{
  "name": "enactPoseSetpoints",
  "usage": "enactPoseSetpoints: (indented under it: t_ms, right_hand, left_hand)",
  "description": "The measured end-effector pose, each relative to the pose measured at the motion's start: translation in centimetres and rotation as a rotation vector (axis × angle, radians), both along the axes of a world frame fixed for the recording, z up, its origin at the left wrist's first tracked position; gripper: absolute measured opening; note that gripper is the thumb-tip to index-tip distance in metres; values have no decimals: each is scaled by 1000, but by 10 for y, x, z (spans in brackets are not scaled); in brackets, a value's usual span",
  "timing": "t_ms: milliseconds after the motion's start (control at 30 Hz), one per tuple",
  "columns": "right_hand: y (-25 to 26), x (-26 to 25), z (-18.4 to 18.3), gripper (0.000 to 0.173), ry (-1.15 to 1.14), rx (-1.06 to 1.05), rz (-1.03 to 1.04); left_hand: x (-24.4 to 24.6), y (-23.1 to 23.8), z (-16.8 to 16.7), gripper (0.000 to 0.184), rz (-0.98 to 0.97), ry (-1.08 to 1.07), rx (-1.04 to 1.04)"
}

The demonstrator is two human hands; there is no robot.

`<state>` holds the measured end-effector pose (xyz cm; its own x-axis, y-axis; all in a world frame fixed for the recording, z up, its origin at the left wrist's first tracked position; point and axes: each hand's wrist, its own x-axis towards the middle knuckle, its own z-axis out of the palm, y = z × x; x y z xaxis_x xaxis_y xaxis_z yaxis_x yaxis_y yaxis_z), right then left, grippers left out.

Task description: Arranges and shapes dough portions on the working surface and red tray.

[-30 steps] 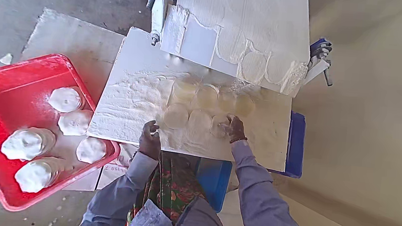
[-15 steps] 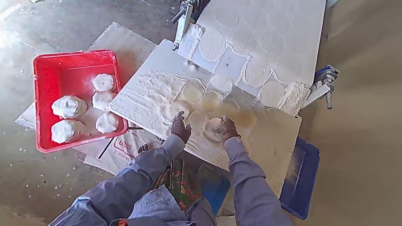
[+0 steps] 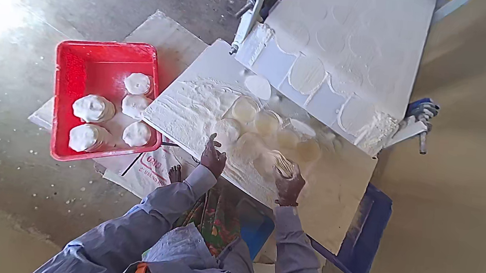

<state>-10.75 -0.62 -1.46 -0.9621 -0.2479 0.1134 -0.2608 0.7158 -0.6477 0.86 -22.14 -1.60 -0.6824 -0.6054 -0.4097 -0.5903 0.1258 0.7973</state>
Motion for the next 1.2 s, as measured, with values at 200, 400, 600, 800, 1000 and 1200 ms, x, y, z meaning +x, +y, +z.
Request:
enactPoseSetpoints:
  t_ms: [200,400,600,800,1000,1200]
  right_hand:
    - [-43,16,-4,38,32,237,125]
    - [-198,67,40,36,87,-93,426]
    - [-410,84,5,30,-377,-75,660]
    - [-563,68,-84,36,-591,4,656]
    - [-642,64,-126,37,-496,305,543]
    - [-581,79,-60,46,-292,254,634]
  left_hand:
    - [24,-53,5,59,-5,49,124]
    - [53,-143,-10,51,231,525,563]
    - [91,-264,-41,81,800,707,1007]
    - [92,-416,-85,33,556,292,477]
    - [59,-493,-135,40,251,-158,164]
    - [58,-476,-118,73,152,-430,-131]
